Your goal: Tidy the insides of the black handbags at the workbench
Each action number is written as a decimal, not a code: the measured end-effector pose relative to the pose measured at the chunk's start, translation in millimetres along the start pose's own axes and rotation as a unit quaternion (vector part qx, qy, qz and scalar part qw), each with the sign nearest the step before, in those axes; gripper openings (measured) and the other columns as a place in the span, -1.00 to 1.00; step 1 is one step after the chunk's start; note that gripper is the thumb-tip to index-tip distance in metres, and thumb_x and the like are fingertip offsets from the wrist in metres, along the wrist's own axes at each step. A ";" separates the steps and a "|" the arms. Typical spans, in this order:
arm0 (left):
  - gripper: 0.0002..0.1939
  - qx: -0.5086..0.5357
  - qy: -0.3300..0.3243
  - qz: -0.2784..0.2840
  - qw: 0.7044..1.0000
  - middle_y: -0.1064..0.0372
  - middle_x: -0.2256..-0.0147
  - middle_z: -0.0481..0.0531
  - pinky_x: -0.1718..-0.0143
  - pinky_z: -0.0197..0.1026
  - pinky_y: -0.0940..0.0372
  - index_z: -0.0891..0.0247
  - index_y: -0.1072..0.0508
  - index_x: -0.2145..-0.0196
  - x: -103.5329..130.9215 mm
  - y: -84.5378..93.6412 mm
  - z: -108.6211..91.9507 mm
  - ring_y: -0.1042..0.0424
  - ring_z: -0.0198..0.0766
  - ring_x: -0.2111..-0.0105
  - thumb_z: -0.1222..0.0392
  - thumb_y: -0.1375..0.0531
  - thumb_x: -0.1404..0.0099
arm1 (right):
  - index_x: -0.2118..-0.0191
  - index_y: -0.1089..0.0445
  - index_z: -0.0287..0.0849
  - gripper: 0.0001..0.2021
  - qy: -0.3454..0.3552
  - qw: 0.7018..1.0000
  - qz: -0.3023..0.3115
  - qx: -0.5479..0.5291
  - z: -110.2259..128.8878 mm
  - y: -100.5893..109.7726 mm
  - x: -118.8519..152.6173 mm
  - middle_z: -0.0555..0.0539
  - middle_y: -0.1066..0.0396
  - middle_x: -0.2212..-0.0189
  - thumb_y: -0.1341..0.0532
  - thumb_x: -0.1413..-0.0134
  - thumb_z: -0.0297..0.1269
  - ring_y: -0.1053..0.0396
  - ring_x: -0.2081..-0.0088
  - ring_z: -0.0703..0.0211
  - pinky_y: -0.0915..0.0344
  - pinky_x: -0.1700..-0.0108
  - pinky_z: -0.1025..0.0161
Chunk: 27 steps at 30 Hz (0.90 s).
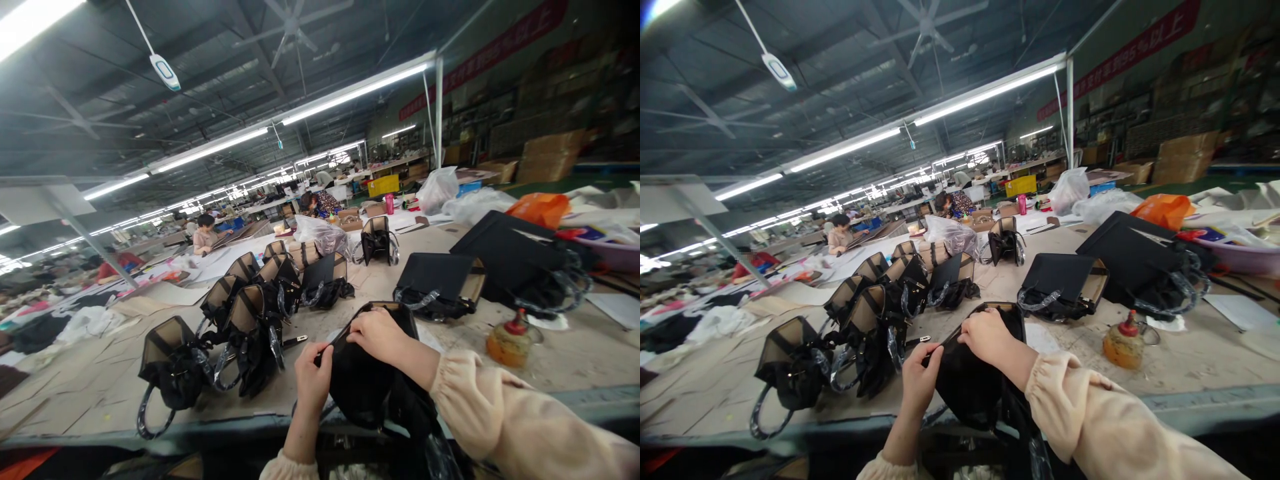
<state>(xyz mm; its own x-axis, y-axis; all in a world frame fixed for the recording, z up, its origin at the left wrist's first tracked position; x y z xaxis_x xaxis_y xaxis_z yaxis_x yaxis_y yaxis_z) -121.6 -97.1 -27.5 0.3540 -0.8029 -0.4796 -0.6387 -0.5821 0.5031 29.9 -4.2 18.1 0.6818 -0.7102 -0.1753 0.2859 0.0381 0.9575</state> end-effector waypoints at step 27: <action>-0.86 -0.014 0.001 0.062 0.998 -0.41 0.45 0.00 0.36 -0.24 -0.26 0.24 -0.46 0.44 -7.5 -2.3 -6.2 -0.40 -0.23 0.40 0.20 -0.12 -0.17 | 0.10 -0.42 -0.06 -0.74 0.006 1.000 -0.024 0.008 -0.6 -2.3 -7.5 -0.10 -0.53 0.25 -0.21 -0.08 -0.17 -0.43 0.13 0.06 -0.12 -0.03 0.16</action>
<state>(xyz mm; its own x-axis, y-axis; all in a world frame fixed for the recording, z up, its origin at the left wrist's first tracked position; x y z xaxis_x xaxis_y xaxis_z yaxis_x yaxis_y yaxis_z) -118.7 -90.6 -20.6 0.2740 -0.8693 -0.4113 -0.6590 -0.4812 0.5781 24.6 1.5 17.1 0.6758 -0.7022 -0.2239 0.3083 -0.0067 0.9513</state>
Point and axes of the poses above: each hand's wrist, its own x-axis away from the middle knuckle, its own y-axis out of the back of the hand, z = x × y, the point moved 4 cm from there along -x, towards the middle knuckle
